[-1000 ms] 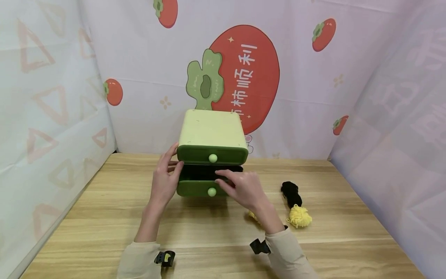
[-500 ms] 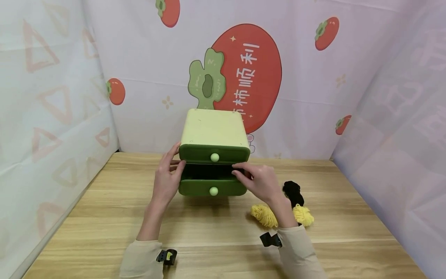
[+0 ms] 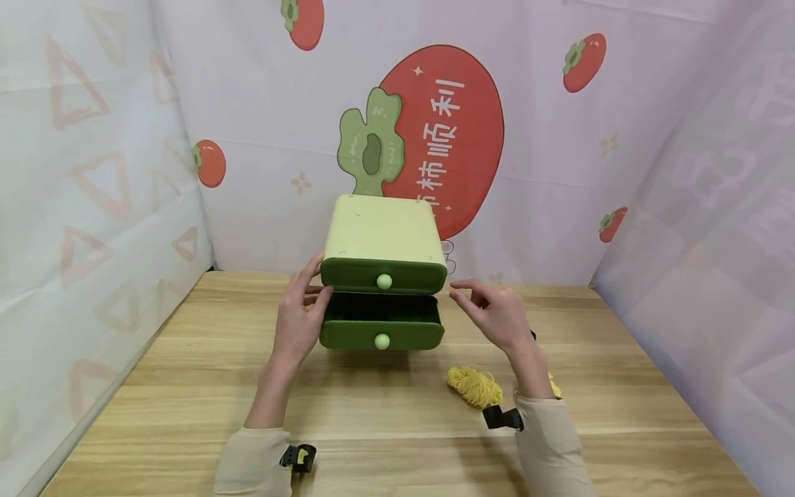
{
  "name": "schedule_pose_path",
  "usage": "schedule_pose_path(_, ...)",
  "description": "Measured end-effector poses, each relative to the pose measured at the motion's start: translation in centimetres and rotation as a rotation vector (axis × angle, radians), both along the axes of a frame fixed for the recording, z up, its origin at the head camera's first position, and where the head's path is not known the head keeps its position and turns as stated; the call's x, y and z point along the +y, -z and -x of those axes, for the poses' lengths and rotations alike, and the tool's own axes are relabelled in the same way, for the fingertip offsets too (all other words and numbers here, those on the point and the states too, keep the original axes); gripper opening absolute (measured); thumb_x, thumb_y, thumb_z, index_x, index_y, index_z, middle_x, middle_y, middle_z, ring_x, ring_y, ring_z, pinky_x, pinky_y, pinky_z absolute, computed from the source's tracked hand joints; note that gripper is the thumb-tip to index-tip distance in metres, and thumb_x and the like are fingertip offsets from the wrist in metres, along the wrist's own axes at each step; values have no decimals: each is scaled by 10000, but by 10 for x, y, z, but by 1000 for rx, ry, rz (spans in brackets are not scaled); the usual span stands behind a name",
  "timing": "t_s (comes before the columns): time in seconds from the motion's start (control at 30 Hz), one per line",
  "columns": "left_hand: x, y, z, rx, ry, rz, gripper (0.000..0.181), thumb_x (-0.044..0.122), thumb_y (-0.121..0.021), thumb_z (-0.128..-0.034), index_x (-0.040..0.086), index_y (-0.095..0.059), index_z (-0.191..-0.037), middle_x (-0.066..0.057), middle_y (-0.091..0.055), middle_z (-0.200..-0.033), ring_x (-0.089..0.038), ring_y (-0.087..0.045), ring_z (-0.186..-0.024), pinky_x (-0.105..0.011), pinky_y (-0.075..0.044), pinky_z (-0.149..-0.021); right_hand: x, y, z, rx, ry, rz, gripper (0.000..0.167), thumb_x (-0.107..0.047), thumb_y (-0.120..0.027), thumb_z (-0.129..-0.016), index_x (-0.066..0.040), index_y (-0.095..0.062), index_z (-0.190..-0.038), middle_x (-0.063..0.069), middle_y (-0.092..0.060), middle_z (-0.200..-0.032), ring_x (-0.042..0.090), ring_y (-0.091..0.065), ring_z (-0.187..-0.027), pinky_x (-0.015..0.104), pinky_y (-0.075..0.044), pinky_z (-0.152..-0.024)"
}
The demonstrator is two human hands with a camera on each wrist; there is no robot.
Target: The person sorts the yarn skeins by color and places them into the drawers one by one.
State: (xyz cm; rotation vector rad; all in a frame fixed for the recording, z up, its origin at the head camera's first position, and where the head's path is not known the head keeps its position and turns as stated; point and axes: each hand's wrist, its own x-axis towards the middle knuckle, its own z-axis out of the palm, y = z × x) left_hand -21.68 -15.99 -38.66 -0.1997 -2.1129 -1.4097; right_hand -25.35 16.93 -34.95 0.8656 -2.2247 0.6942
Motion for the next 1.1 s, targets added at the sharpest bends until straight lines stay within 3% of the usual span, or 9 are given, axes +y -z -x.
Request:
schedule_pose_path(0.43,0,-2,-1,2,1,-3,588,99,-627,-978,358,-461,-1480,-109,-559,-1348,-291,-671,-1026,-468,-566,-894,37,5,11,-182,191,-43,207,-283,-737,-905,-167,-758,-1076,-74,-469,-554,44,-351,-465,236,-291,-440)
schedule_pose_path(0.93,-1,-1,1,6,1,-11,585,86,-631,-973,335,-472,-1479,-107,-565,-1342,-287,-674,-1024,-442,-572,-890,66,15,19,-371,215,-129,326,-337,-678,-949,-134,-705,-1202,-33,-590,-686,85,-474,-560,255,-386,-523)
schedule_pose_path(1.1,0,-1,1,6,2,-12,591,86,-631,-974,349,-469,-1478,-103,-564,-1344,-285,-673,-1024,-450,-569,-893,75,17,20,-495,231,-185,385,-355,-672,-950,-125,-670,-1259,3,-621,-787,122,-504,-624,280,-403,-579)
